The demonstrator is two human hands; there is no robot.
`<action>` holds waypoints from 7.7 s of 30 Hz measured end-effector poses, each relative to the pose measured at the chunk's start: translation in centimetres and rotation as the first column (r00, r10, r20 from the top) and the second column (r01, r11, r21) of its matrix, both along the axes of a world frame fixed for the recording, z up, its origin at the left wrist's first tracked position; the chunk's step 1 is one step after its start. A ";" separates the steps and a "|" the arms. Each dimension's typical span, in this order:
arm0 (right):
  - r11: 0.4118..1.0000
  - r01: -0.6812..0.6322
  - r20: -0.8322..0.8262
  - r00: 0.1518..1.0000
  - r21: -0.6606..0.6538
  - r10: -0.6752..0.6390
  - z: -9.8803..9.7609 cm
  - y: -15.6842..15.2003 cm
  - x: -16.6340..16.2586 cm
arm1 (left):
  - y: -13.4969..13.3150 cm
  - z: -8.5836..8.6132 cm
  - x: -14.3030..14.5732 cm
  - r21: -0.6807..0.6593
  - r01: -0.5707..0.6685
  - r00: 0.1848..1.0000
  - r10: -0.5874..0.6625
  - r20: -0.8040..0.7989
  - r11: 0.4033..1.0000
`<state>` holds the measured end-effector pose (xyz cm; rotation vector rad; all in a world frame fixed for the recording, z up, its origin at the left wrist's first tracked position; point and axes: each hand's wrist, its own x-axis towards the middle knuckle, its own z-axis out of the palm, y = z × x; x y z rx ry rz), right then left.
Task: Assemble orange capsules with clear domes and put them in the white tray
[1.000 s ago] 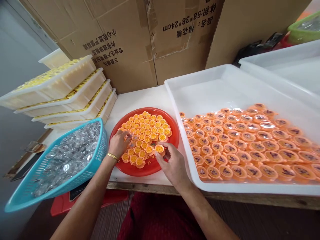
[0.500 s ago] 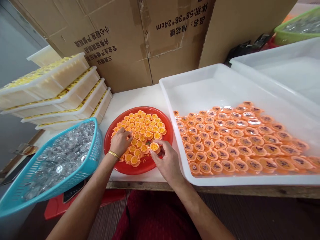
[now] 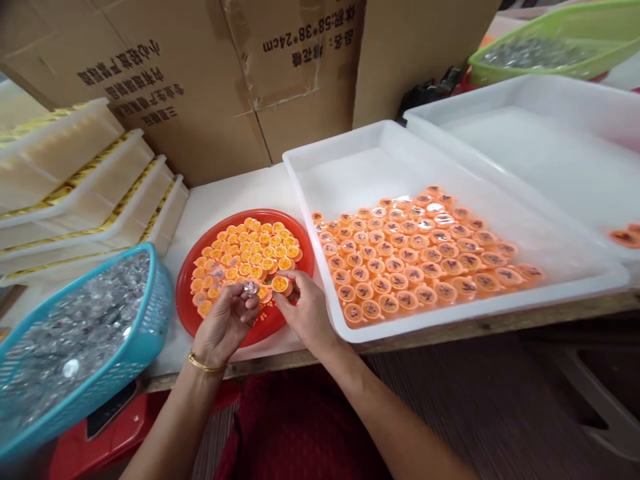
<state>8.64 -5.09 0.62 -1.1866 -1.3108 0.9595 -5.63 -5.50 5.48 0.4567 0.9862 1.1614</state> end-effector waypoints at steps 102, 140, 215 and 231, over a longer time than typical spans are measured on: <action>0.960 -0.213 -0.489 0.866 -0.181 0.100 1.1 0.0 0.5 | 0.2 -1.3 3.5 0.252 -0.018 0.869 0.140 -0.474 0.968; 0.978 0.120 0.523 0.852 -0.173 -0.012 8.1 15.3 12.5 | -2.4 0.7 0.0 0.227 0.179 0.661 0.054 -0.748 0.957; 0.967 -0.010 0.399 0.912 0.253 -0.095 -0.8 0.0 -1.1 | -0.3 -1.3 1.0 0.372 0.391 0.227 0.303 -0.926 0.842; 0.971 0.048 0.352 0.927 0.233 -0.130 -0.4 0.4 -0.9 | -0.9 -1.3 0.6 0.411 0.298 0.315 0.317 -0.894 0.862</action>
